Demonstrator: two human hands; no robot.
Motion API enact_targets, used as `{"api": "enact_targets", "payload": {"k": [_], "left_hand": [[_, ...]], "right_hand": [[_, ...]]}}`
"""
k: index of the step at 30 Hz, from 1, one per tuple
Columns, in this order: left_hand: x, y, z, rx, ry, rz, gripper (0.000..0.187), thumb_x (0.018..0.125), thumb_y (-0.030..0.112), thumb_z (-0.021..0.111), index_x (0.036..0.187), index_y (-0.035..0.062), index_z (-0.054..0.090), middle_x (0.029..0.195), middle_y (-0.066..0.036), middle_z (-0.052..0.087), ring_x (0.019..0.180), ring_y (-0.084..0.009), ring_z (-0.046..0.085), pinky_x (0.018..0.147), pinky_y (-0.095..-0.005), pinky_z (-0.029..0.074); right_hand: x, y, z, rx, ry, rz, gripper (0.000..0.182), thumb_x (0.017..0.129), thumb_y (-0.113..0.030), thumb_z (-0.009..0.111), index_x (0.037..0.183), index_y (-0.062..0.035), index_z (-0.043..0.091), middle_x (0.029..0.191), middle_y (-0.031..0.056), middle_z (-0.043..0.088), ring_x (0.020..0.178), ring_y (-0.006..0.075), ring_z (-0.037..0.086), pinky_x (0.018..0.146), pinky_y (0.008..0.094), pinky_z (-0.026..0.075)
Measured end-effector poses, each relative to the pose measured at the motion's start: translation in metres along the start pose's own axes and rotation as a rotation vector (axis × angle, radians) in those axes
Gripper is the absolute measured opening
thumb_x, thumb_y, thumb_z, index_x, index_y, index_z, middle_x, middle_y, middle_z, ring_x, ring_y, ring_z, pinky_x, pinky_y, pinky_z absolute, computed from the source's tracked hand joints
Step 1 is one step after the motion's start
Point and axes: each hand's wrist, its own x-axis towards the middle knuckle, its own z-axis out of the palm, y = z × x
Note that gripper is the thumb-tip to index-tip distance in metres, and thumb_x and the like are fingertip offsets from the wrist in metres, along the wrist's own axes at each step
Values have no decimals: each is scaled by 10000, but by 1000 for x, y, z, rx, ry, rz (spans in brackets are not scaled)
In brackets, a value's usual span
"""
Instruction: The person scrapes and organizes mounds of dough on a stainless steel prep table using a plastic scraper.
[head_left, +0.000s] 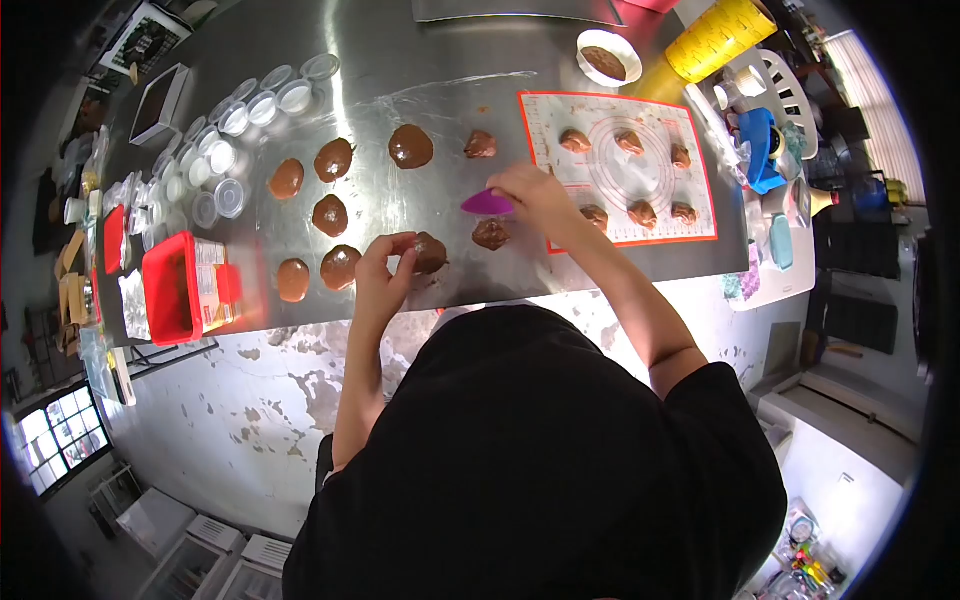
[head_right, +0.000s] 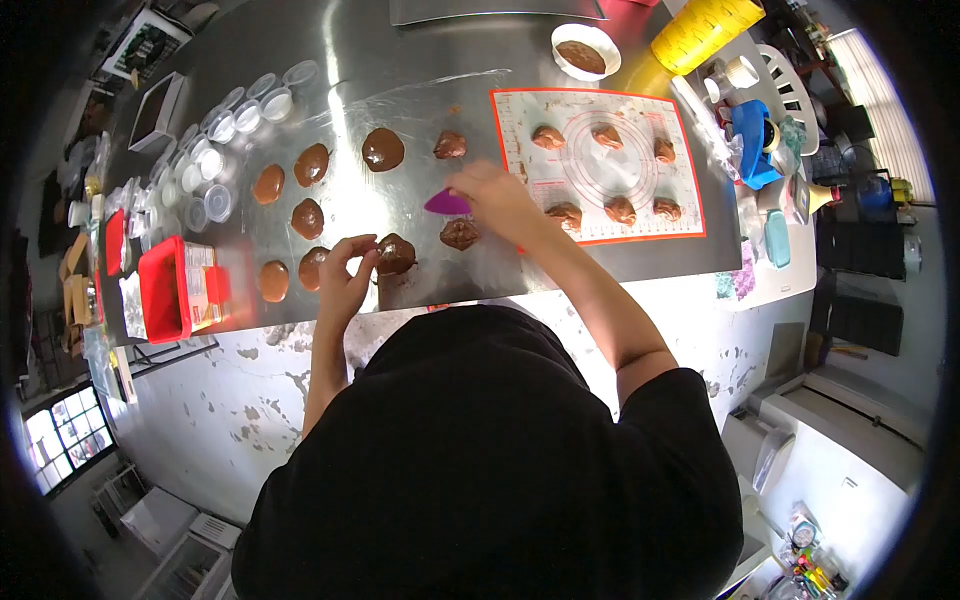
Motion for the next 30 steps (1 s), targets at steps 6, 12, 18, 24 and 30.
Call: {"api": "enact_targets", "payload": {"k": [6,12,18,24,30], "left_hand": [[2,2,0,7,3,-2,197,796,43,592,983,-8,626,867,-122,649,807,-200,629,740,-295,484],[4,3,1,8,-21,-22,205,809,65,602,1000,-7,623,880,-118,654,829,-191,632,755,-294,485],[1,0,-3,33,10,-20,214,809,76,616,1006,-6,624,892,-111,656,843,-183,630,755,-292,484],[-4,-3,-9,56,76,7,206,769,47,602,970,7,622,882,-120,599,812,-223,607,738,-314,471],[-3,-6,-15,70,94,20,216,767,68,602,976,19,624,889,-106,599,810,-203,595,745,-302,458]], "right_hand": [[-21,-13,2,-27,-187,-61,246,697,-72,624,942,-77,597,858,77,563,865,268,541,731,382,462],[-17,-2,3,-15,-168,9,223,734,-94,627,955,-79,605,885,84,606,861,276,568,738,370,475],[11,4,4,-58,29,151,134,835,-134,579,943,-62,613,863,126,638,824,318,607,718,391,492],[87,35,17,68,201,335,181,833,-180,590,968,-61,611,923,164,650,844,334,626,751,391,491],[170,73,52,63,42,371,180,826,-194,589,982,-109,619,900,138,654,867,316,622,773,398,483]]}}
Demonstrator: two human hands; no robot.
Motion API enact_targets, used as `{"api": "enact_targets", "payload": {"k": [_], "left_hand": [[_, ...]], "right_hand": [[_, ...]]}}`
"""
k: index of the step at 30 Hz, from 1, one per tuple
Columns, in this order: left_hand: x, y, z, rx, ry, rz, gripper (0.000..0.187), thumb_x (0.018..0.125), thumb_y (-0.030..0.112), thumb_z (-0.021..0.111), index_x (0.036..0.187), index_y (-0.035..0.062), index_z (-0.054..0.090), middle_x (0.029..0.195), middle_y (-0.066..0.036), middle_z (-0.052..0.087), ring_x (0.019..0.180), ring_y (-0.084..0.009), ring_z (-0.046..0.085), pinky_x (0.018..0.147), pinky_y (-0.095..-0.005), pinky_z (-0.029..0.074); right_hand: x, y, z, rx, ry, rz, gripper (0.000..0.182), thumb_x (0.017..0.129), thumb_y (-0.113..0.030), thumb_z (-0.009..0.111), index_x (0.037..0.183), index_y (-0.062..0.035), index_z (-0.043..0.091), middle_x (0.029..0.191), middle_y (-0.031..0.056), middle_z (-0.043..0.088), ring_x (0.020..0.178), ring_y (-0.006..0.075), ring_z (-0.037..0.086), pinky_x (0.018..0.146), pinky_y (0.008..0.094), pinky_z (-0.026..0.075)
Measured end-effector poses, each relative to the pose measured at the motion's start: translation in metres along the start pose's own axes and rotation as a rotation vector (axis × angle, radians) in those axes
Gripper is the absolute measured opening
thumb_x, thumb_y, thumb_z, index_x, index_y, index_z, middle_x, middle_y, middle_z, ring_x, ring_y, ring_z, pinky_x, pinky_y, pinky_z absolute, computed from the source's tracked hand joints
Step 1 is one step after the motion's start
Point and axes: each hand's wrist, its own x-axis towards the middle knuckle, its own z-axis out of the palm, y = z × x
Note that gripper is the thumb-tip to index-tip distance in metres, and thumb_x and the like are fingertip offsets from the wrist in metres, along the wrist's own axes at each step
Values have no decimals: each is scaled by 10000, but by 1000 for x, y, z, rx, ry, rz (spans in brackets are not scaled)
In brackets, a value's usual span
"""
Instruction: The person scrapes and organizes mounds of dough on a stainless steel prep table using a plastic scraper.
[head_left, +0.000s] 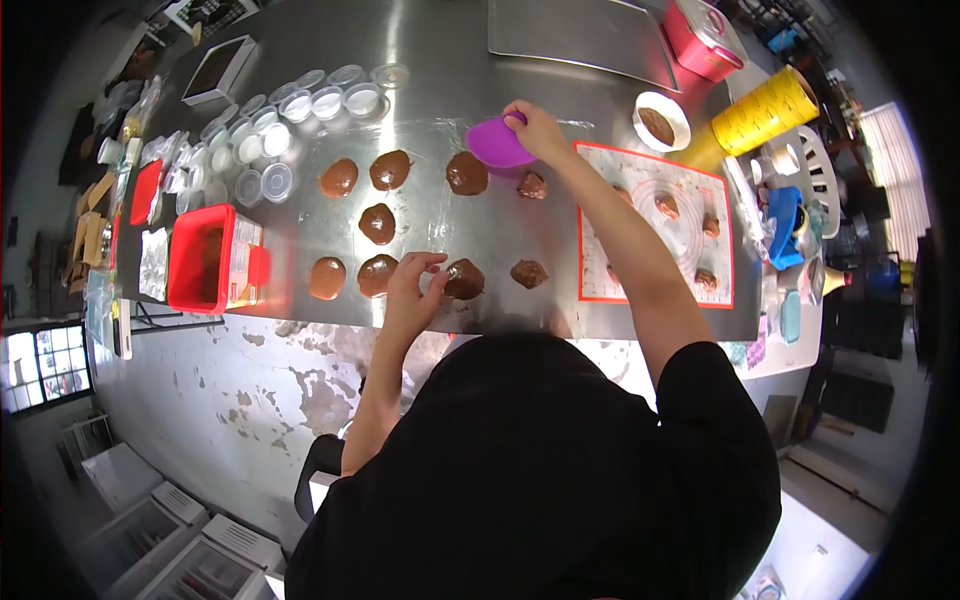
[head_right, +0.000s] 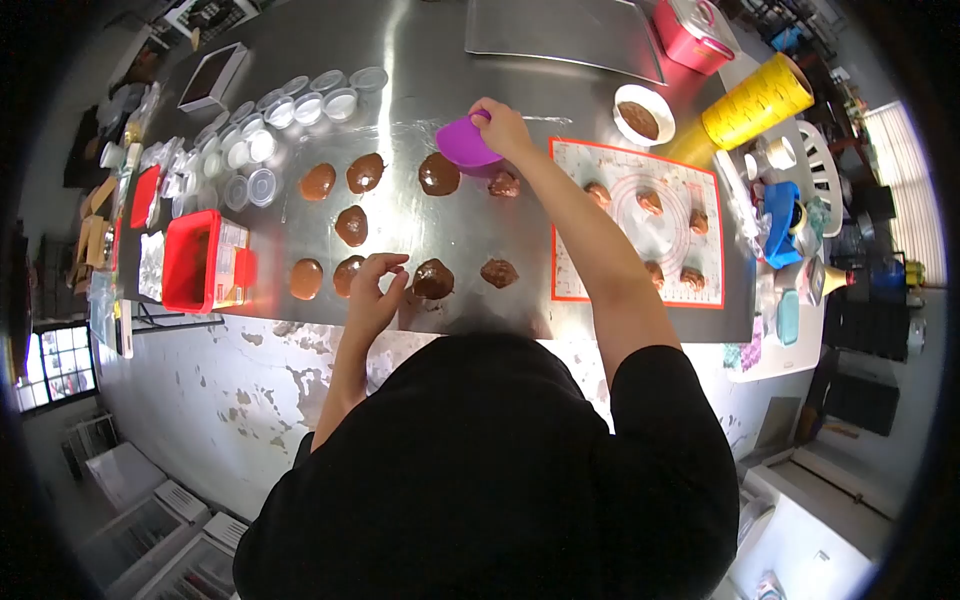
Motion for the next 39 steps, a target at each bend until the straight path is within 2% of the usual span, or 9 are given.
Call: {"api": "enact_targets", "payload": {"k": [5,9,11,14,17,23,25,29,39], "left_hand": [[3,-5,-6,24,10,-58,224,769,90,608,982,23,628,875,-89,605,811,-180,590,748,-288,448],[9,-12,-5,-6,53,-81,213,773,81,611,977,22,630,902,-86,611,793,-171,599,731,-281,450],[14,-12,-7,5,75,-87,222,755,50,592,971,13,623,889,-118,588,783,-217,593,716,-305,462],[19,-17,-6,-6,95,-127,219,759,47,591,973,16,624,887,-116,588,785,-221,593,706,-306,463],[24,-21,-2,10,109,-137,210,765,46,588,970,19,625,885,-114,586,787,-221,594,691,-310,465],[33,-17,3,-10,65,-201,198,783,56,584,973,21,623,882,-112,581,794,-217,592,613,-294,468],[37,-15,5,-82,61,-233,203,788,71,597,978,4,621,882,-102,603,818,-201,579,752,-299,446],[44,-11,7,-79,52,-228,201,789,72,595,977,6,621,879,-104,602,818,-208,580,750,-300,449],[43,-16,-1,-52,28,-238,209,788,74,599,985,10,625,874,-104,607,824,-209,585,756,-300,449]], "right_hand": [[62,-30,24,-102,-290,-285,178,806,-198,593,971,-141,627,929,102,653,888,304,613,776,397,483],[92,-38,57,-209,-524,-365,169,801,-200,596,960,-157,635,960,89,648,921,294,602,785,403,475],[100,-41,67,-262,-651,-525,160,800,-193,594,952,-165,636,975,81,643,939,288,593,789,404,468],[112,-42,75,-298,-723,-523,149,803,-182,591,945,-163,633,963,81,643,931,289,591,785,403,461],[123,-32,78,-289,-644,-523,127,797,-173,570,906,-139,626,916,86,642,886,300,594,759,400,462],[143,-28,63,-157,-695,-519,136,785,-167,576,903,-117,622,874,108,641,841,303,602,734,395,468],[141,-32,64,-133,-718,-509,133,787,-162,578,901,-107,618,875,112,640,843,303,600,737,392,466],[133,-39,77,-155,-717,-621,113,796,-138,600,904,-118,624,889,105,642,871,297,598,740,400,464],[132,-40,70,-298,-816,-666,120,797,-124,585,911,-89,600,868,118,630,832,313,591,729,408,452]]}}
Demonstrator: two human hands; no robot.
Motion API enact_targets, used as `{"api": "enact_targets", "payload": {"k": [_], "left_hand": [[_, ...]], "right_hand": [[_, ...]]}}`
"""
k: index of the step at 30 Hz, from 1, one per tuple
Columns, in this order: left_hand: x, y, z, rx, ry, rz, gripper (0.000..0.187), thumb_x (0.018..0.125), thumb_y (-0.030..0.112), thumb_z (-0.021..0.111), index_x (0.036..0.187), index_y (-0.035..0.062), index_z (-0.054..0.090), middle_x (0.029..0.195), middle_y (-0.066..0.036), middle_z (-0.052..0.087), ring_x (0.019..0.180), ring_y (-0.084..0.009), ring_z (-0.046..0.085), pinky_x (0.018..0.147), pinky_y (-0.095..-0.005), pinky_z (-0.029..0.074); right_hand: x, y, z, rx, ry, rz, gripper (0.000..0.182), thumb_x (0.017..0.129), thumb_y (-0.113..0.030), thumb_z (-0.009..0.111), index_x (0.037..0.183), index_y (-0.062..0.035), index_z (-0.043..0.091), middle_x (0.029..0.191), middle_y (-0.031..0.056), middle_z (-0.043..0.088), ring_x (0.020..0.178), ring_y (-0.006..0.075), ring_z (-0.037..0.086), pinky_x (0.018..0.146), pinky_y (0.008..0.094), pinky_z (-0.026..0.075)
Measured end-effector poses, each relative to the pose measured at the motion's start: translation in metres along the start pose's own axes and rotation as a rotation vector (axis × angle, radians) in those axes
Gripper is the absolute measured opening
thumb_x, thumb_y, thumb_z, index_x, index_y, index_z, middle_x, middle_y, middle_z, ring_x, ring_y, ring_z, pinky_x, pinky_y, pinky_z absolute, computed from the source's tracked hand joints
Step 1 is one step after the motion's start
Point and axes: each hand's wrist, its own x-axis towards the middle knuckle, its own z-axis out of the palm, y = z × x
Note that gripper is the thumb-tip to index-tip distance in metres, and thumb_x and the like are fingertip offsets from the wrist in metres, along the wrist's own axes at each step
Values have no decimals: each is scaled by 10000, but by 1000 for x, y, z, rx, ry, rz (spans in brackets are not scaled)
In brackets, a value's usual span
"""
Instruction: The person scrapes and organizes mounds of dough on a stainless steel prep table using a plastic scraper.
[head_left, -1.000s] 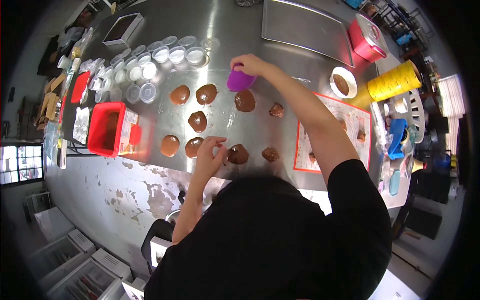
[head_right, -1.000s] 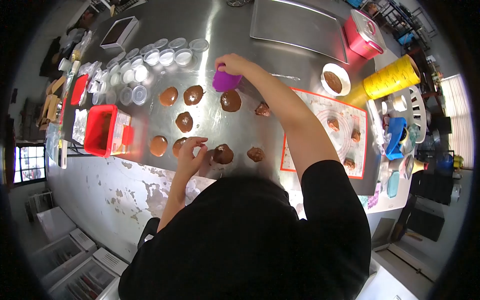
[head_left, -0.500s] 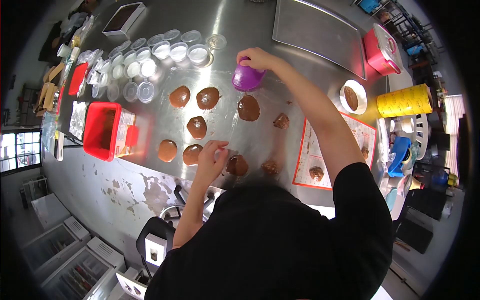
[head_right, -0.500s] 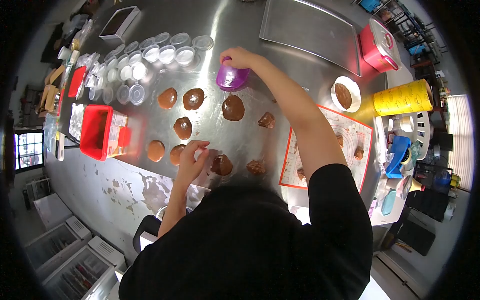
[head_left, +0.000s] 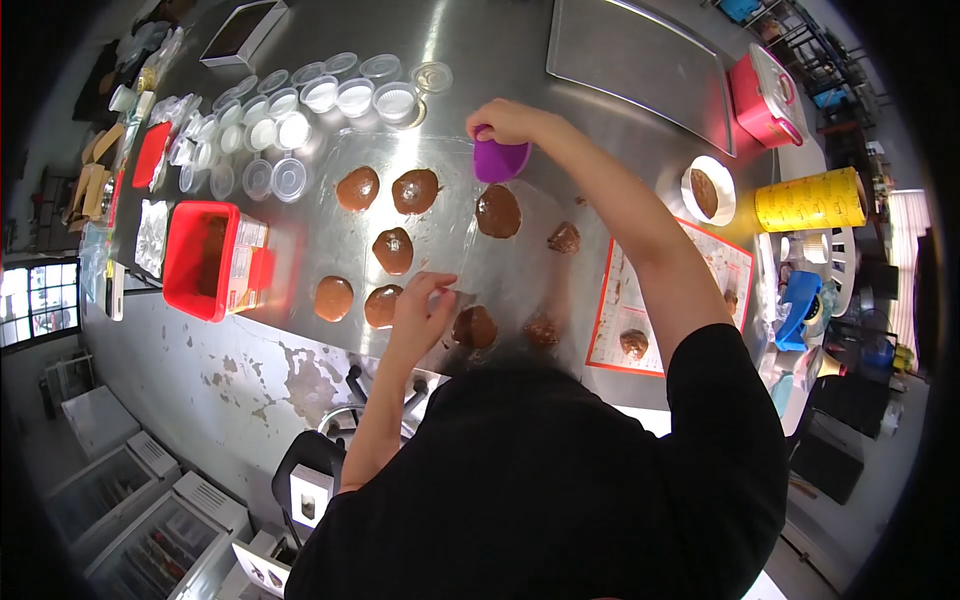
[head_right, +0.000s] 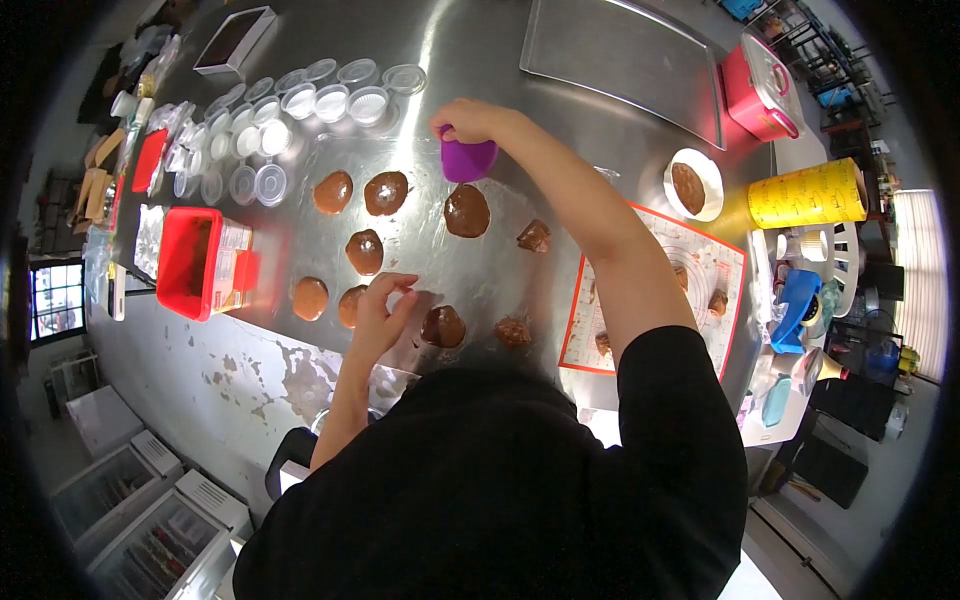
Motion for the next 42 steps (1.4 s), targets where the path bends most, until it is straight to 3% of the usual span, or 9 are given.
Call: {"api": "enact_targets", "payload": {"k": [6,20,27,29,35,37,42], "left_hand": [[1,-4,0,19,-17,13,209,788,72,601,985,8,623,872,-106,605,820,-214,584,757,-303,448],[2,-3,0,21,-17,17,215,791,81,602,990,3,622,891,-114,611,826,-209,592,765,-309,449],[1,-6,-1,9,-4,42,212,798,90,601,991,5,623,897,-111,613,834,-209,592,760,-298,450],[-1,-7,1,5,0,59,212,799,91,600,992,5,622,900,-109,614,834,-209,591,760,-298,450],[-2,-6,4,-37,-30,34,207,797,86,599,988,10,622,907,-107,613,837,-204,593,763,-304,454],[0,-9,6,-6,0,144,205,781,59,586,980,19,615,883,-112,585,790,-219,599,662,-301,474],[-2,-2,5,-22,-5,108,200,780,55,582,972,10,613,882,-118,589,781,-226,601,666,-306,477]], "right_hand": [[9,-4,2,58,51,3,109,790,-117,584,893,-92,606,865,114,631,844,310,588,728,405,450],[6,-15,6,1,-201,-102,117,782,-91,605,898,-94,622,861,93,638,857,285,592,748,392,454],[-28,-45,-8,52,-197,2,130,789,-112,605,913,-93,637,898,111,637,867,290,598,728,402,471],[-44,-56,-3,9,-93,139,98,799,-109,574,891,-88,601,861,103,623,842,304,576,715,399,450],[-83,-72,25,-133,156,80,114,766,-113,571,865,-122,626,882,79,616,866,286,576,693,394,462],[-94,-75,30,-135,206,50,127,760,-119,576,876,-126,627,866,73,603,862,277,570,698,388,463],[-115,-83,25,-110,457,37,180,747,-143,588,922,-121,626,835,61,580,843,264,564,717,378,467]]}}
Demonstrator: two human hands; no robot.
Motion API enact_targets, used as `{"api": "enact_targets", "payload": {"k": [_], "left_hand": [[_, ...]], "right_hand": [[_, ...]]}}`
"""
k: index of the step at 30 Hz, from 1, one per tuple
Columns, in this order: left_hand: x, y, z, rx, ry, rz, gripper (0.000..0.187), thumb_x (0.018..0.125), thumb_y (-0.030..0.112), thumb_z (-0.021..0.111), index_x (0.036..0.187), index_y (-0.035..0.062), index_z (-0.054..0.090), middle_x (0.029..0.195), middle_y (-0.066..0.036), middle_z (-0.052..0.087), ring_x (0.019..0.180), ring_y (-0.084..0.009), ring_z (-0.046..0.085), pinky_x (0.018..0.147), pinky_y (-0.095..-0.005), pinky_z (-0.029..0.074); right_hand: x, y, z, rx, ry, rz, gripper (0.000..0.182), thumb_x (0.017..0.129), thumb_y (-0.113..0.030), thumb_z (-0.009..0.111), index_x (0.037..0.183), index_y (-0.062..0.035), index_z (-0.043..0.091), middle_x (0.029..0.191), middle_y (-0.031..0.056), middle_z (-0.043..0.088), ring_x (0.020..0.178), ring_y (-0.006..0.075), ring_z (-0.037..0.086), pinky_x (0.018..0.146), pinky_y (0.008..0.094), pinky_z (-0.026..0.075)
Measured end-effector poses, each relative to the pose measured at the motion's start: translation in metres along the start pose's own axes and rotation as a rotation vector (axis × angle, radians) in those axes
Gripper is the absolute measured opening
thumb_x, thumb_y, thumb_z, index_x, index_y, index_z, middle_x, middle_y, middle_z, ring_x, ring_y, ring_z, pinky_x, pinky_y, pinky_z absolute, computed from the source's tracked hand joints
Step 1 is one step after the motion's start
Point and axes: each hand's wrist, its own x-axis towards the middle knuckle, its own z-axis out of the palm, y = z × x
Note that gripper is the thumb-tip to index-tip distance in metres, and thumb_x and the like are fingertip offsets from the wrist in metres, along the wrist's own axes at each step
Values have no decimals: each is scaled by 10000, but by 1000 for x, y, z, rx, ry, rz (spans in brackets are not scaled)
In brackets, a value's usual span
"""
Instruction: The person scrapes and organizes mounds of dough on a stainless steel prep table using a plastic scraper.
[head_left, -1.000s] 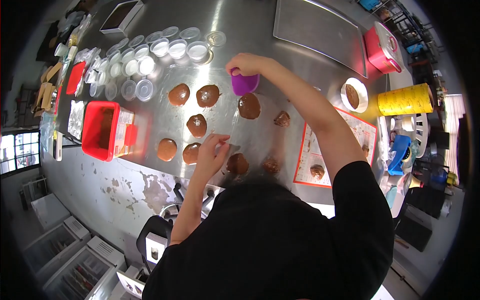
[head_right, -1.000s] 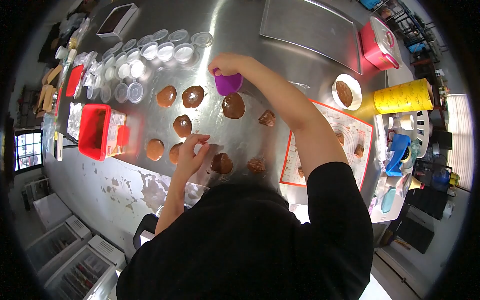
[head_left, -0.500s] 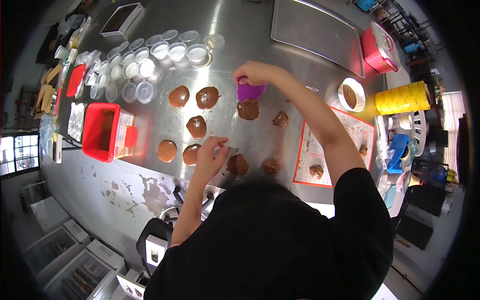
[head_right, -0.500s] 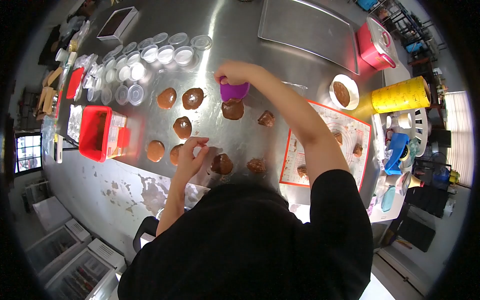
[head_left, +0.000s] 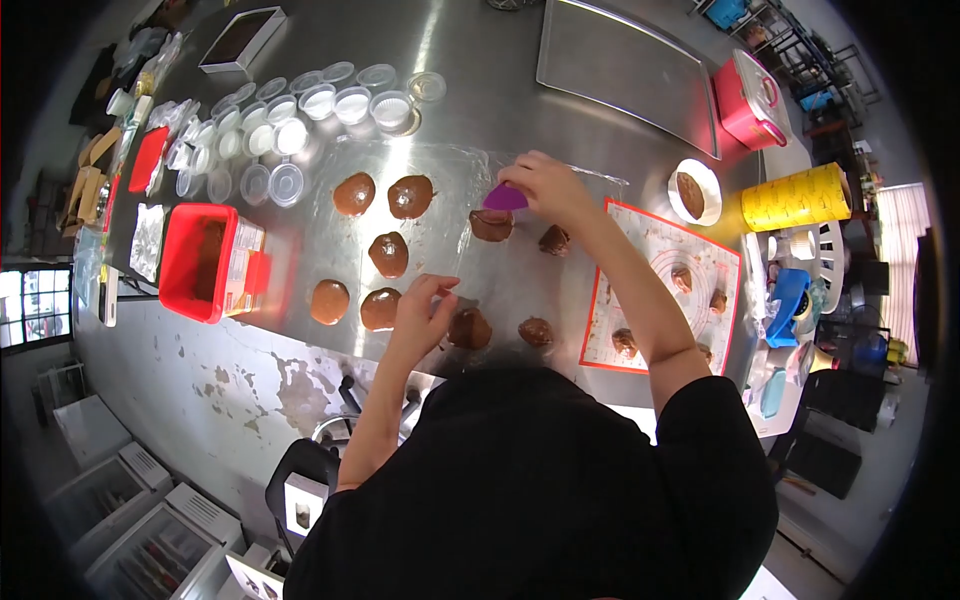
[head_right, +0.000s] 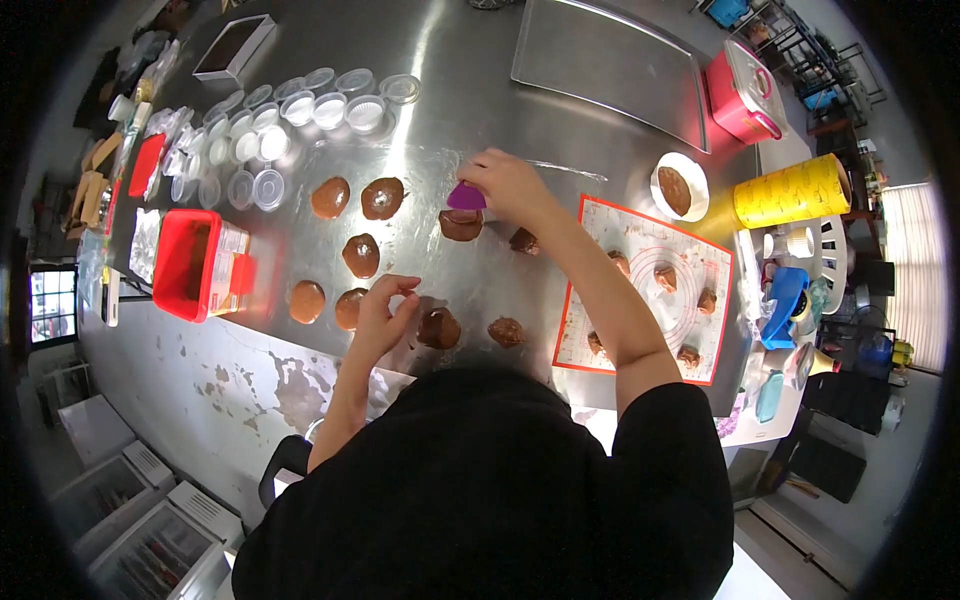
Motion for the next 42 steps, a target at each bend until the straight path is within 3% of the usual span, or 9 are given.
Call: {"api": "enact_targets", "payload": {"k": [3,6,8,14,20,26,35,42], "left_hand": [[-2,-2,0,-3,-13,-17,202,779,53,578,972,6,611,883,-121,589,777,-231,601,683,-309,474],[-1,-7,1,1,-15,10,204,779,54,577,974,6,611,885,-125,588,779,-235,601,695,-313,472],[-2,-7,0,0,-9,27,204,780,55,577,975,6,611,884,-127,588,780,-238,600,697,-315,471],[-1,-5,-3,12,-1,15,202,784,63,580,975,7,612,890,-131,590,788,-241,599,712,-319,469],[-4,-8,-3,26,6,5,205,789,71,583,983,11,609,895,-129,590,791,-241,598,721,-321,471],[-1,-7,-5,13,3,11,206,791,74,584,986,11,608,880,-125,584,797,-241,593,706,-322,467],[2,-2,-1,14,-22,-12,199,801,79,575,984,8,605,874,-114,578,798,-230,590,680,-311,472],[7,-1,2,14,-48,31,203,796,64,576,989,10,605,889,-115,582,798,-227,593,661,-302,478]], "right_hand": [[-7,5,6,-23,33,33,164,768,-106,594,929,-113,622,835,70,588,838,280,564,705,369,467],[-3,27,20,40,210,92,145,792,-112,577,929,-95,620,850,92,599,836,295,567,708,382,464],[9,36,14,75,124,287,128,807,-124,551,910,-108,625,872,95,604,876,289,570,760,382,460],[35,69,21,113,-63,321,127,819,-156,554,911,-105,625,888,123,632,855,331,583,745,411,459],[43,83,37,154,-188,382,143,816,-184,573,924,-111,630,911,124,640,857,317,602,736,410,471],[47,83,25,213,-165,489,157,815,-159,574,952,-115,637,907,120,654,850,309,614,749,387,480],[45,81,40,242,-251,248,159,807,-148,571,945,-96,630,898,111,652,836,291,609,751,371,474],[49,58,23,244,-367,224,157,796,-157,580,930,-112,647,922,123,647,857,305,602,746,389,472]]}}
